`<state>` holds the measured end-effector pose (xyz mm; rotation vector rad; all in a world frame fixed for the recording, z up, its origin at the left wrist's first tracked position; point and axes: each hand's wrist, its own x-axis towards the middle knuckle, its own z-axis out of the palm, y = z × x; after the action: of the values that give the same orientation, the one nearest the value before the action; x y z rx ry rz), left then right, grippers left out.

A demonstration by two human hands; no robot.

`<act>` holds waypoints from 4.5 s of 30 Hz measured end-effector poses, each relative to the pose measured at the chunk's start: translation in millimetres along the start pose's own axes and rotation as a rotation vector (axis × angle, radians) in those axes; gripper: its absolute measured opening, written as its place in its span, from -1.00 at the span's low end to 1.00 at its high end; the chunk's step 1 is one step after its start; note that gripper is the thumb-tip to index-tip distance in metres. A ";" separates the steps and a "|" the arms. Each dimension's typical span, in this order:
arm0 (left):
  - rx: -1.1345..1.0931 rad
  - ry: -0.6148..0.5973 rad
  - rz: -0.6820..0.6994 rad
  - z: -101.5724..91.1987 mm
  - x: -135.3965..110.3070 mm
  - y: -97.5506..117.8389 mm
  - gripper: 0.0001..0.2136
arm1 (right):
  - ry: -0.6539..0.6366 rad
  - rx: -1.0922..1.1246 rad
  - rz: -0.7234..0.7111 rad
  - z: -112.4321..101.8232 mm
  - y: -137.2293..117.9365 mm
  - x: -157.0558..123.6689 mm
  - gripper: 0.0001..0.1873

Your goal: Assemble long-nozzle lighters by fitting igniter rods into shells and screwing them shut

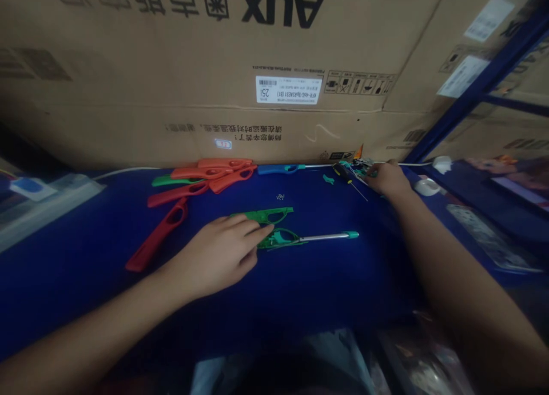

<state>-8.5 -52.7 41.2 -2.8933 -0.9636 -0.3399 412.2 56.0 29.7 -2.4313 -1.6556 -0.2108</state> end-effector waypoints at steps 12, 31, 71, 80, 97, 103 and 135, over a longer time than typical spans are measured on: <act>0.058 -0.047 -0.010 4.9 1.1 -3.8 -0.64 | -0.077 -0.001 0.030 -5.8 -1.8 -1.1 -0.72; -0.307 0.139 -0.091 -11.0 4.9 4.1 -0.87 | 0.139 0.306 -0.068 -33.0 -36.7 -31.3 -0.77; -1.108 0.370 -0.625 21.7 3.9 13.2 -0.77 | -0.158 0.600 -1.171 -21.5 -118.6 -168.5 -0.86; -1.278 0.372 -0.591 20.4 4.2 15.4 -0.66 | -0.325 0.867 -0.912 -21.8 -121.4 -165.6 -0.96; -1.042 0.257 -0.502 23.5 -1.8 16.3 -0.79 | -0.802 1.199 -0.599 -20.0 -125.2 -161.0 -0.78; -0.985 0.198 -0.460 28.1 -2.8 15.4 -0.75 | -0.816 1.220 -0.583 -22.0 -126.0 -159.2 -0.75; -0.960 0.199 -0.444 30.6 -1.1 13.1 -0.81 | -0.805 1.191 -0.579 -19.1 -125.4 -159.5 -0.65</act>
<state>4.1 -59.6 11.2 -3.2170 -1.7818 -1.4415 237.0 -47.8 22.3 -1.1069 -1.8342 1.3961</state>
